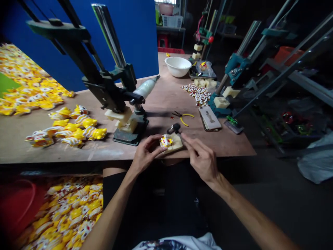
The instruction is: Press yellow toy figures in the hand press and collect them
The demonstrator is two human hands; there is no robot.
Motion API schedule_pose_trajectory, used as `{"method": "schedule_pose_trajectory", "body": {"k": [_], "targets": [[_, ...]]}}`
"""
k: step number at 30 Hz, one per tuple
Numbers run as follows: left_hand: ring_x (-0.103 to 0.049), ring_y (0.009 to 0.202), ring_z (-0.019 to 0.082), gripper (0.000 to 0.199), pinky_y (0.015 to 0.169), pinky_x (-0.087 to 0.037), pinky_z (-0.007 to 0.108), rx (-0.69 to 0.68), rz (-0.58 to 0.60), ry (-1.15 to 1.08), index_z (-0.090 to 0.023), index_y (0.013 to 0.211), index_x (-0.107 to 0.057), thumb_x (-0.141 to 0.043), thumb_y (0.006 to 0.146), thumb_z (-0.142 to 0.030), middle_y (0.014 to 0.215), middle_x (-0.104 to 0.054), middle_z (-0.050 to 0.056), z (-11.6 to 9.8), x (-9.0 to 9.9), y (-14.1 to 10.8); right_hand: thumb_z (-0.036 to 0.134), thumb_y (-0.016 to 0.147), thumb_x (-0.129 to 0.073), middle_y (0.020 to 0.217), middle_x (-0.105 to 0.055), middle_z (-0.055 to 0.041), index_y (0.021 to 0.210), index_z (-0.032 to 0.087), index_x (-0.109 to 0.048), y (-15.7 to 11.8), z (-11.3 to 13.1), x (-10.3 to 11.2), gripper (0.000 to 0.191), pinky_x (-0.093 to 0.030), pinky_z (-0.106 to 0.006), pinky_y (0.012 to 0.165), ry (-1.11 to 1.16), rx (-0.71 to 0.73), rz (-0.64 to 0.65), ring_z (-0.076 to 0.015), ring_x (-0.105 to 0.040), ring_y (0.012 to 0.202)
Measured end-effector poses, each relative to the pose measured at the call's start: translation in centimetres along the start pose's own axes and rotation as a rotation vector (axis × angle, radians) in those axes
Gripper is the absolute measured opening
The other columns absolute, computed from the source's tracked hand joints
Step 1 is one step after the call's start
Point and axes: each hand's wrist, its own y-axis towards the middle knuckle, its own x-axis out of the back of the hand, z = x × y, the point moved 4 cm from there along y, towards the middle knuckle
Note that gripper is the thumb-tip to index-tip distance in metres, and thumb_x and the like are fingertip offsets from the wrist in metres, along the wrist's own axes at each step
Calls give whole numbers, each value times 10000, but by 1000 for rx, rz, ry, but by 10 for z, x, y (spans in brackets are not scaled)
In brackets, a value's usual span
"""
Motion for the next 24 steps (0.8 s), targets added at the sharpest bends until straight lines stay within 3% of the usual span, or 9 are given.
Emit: {"method": "schedule_pose_trajectory", "body": {"k": [2,4,6,9,13,17,21,24], "targets": [[-689,1368,299,462,1251,-488,474,0,-51,-7,-193,1252,-756,-922,865,-383,1466,-714,139,-5,2,0,233,1104,-620,1485,-732,-54,1517,276,-694,14,-8,14,421,-568,-329,1173,-26,-27,-115,-230,-732,1333],[-663,1408,295,441,1264,-470,447,-2,-110,-67,-195,1238,-763,-918,872,-387,1490,-704,130,-16,6,0,270,1101,-623,1513,-714,-51,1537,274,-672,22,-30,27,439,-548,-356,1196,-69,-74,-122,-249,-698,1387],[-692,1364,280,441,1220,-509,417,31,-125,-174,-193,1267,-752,-893,903,-399,1411,-754,122,-28,10,-1,311,1095,-624,1477,-737,-56,1516,268,-685,20,-61,34,427,-563,-383,1169,-100,-128,-30,-269,-705,1373],[-777,1195,256,457,1078,-594,359,149,-51,-359,-175,1309,-735,-853,946,-428,1274,-812,122,-42,11,-3,362,1086,-624,1450,-743,-70,1468,264,-710,3,-108,35,404,-569,-420,1145,-87,-156,147,-287,-703,1356],[-821,1060,238,453,981,-639,335,218,-1,-542,-175,1295,-725,-854,950,-438,1241,-820,121,-52,4,-7,403,1100,-578,1394,-732,-97,1406,271,-744,-11,-138,26,372,-524,-504,1186,-91,-114,233,-310,-658,1361],[-823,1061,237,439,1016,-644,361,212,-4,-587,-178,1286,-720,-863,946,-418,1218,-824,112,-55,-7,-10,421,1100,-564,1279,-708,-134,1310,247,-785,6,-114,22,350,-540,-551,1156,-95,-117,187,-329,-672,1272],[-820,1054,231,433,969,-650,325,252,-13,-596,-172,1222,-727,-891,917,-432,1179,-830,112,-52,-13,-13,431,1059,-703,1374,-705,-95,1397,293,-699,27,-44,23,365,-585,-453,1130,242,-143,129,-270,-708,1234],[-800,1146,251,449,990,-647,333,211,-4,-551,-182,1252,-712,-908,903,-383,1241,-813,126,-53,-16,-17,422,995,-818,1469,-674,-67,1519,343,-594,31,7,12,575,-571,-427,1182,562,-204,273,-253,-693,1307]]}}
